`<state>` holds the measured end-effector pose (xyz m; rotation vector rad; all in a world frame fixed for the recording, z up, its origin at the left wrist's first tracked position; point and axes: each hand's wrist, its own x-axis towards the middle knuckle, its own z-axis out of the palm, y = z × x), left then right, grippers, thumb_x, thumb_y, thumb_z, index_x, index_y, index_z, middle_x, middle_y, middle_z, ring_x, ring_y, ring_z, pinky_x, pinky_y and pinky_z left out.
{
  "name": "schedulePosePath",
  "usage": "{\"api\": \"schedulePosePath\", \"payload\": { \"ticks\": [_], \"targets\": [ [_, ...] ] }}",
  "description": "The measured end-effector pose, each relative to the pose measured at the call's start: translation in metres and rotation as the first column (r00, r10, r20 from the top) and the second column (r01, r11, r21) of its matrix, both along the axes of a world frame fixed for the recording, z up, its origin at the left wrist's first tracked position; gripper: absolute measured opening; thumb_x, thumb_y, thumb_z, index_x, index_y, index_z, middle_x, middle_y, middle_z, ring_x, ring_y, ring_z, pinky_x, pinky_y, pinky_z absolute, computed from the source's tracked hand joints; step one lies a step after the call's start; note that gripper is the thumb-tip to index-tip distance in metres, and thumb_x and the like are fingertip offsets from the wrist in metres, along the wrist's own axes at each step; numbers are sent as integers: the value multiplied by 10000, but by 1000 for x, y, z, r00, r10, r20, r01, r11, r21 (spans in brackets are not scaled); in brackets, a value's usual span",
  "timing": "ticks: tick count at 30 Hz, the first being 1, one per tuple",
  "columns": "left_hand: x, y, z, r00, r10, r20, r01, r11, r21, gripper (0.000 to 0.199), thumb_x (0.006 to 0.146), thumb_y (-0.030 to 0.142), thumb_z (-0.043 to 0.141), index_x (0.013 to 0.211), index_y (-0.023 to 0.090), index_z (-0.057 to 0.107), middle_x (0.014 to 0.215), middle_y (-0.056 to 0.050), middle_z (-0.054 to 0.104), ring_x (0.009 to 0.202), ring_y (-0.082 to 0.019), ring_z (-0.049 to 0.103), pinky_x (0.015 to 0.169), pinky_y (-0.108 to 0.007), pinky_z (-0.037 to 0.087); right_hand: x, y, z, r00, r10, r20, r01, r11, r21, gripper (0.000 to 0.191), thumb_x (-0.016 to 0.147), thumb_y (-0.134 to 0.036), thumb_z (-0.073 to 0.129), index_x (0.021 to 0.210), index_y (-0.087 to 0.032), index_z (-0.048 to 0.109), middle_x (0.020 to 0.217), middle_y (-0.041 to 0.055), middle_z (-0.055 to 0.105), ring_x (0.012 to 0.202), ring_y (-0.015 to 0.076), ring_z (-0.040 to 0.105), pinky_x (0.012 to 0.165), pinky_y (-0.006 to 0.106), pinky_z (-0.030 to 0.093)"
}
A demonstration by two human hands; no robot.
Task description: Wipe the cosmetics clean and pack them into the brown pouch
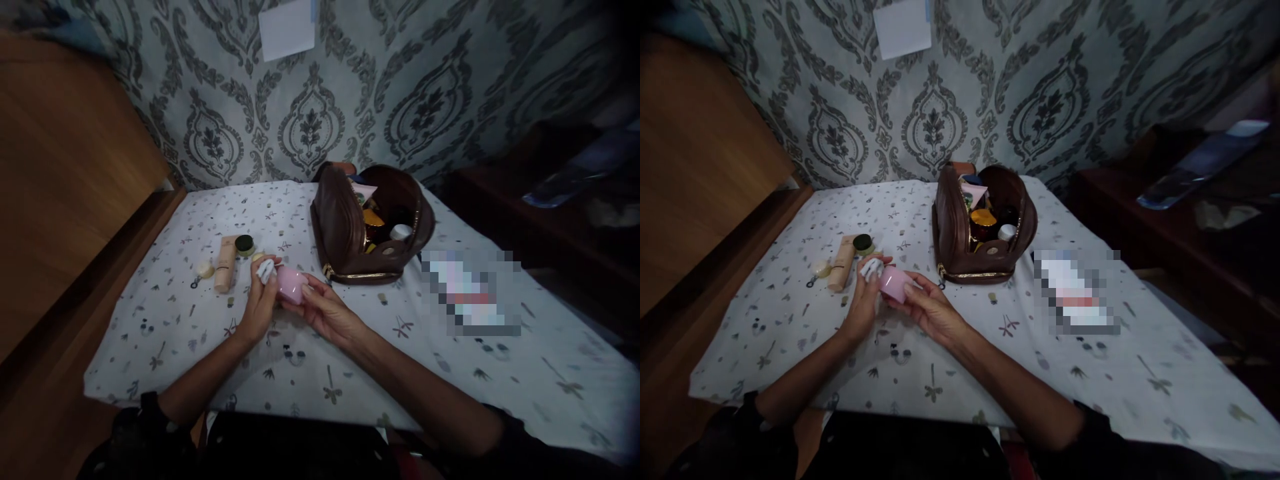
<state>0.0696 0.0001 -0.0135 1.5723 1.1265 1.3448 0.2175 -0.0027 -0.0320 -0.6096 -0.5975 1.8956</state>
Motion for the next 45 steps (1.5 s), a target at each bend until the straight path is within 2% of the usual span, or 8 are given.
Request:
{"api": "schedulePosePath", "payload": {
  "ticks": [3, 9, 16, 22, 27, 31, 37, 45],
  "targets": [
    [-7, 4, 0, 993, -22, -117, 27, 999, 43, 440, 975, 579, 377, 1223, 224, 454, 1134, -64, 579, 1025, -192, 561, 920, -316, 439, 2, 0, 2, 1000, 25, 2, -25, 999, 28, 481, 645, -380, 875, 1055, -221, 680, 1079, 37, 722, 929, 192, 698, 857, 364, 586],
    [-20, 11, 5, 966, -47, -256, 46, 999, -10, 501, 975, 609, 317, 720, 212, 485, 623, 15, 481, 590, -152, 444, 569, -295, 344, 5, -6, 9, 982, 123, 144, -137, 987, 89, 556, 646, -402, 864, 1143, -222, 693, 1064, 50, 720, 862, 171, 679, 720, 283, 569],
    [-25, 3, 6, 966, 30, -256, 2, 992, 124, 483, 964, 622, 338, 998, 201, 573, 636, 18, 541, 559, -165, 483, 577, -308, 369, 8, -5, 15, 958, 77, 277, -134, 972, 192, 492, 621, -448, 853, 1035, -212, 728, 925, 16, 694, 733, 119, 591, 592, 190, 448],
    [-18, 4, 4, 978, -66, -196, 70, 997, 11, 589, 949, 680, 268, 811, 207, 591, 666, -7, 566, 634, -178, 506, 628, -317, 412, 13, -6, 19, 978, 98, 183, -134, 971, 199, 537, 579, -419, 881, 1025, -224, 653, 927, 12, 655, 806, 139, 604, 721, 242, 501],
    [-10, 7, -6, 993, 8, -119, -26, 989, -147, 644, 893, 758, 294, 690, 210, 565, 690, -38, 606, 748, -214, 553, 714, -352, 463, 11, -5, 21, 973, -35, 230, -35, 955, 294, 578, 548, -390, 905, 993, -244, 567, 923, -20, 603, 791, 126, 592, 763, 257, 492],
    [-8, 2, -18, 995, -50, -87, 26, 968, -251, 581, 928, 694, 326, 750, 206, 587, 767, -57, 645, 795, -214, 598, 709, -338, 498, 10, -1, 19, 928, -222, 301, 110, 931, 348, 619, 529, -425, 906, 978, -259, 512, 979, -14, 582, 817, 140, 587, 719, 253, 498],
    [-1, -8, -17, 898, -409, 163, 436, 777, -455, 448, 895, 634, 494, 1068, 221, 497, 742, 14, 628, 538, -126, 548, 434, -221, 384, 13, 7, 10, 784, -475, 399, 292, 850, 438, 619, 572, -394, 888, 1006, -270, 465, 990, -12, 576, 831, 146, 584, 726, 272, 493],
    [-7, -5, -6, 948, -185, -257, 140, 973, -182, 222, 946, 413, 465, 857, 209, 469, 603, 47, 569, 546, -128, 526, 572, -259, 421, 17, 7, -1, 507, -653, 563, 208, 726, 655, 501, 664, -341, 824, 1061, -231, 538, 943, 11, 578, 745, 154, 541, 642, 276, 459]
  ]
}}
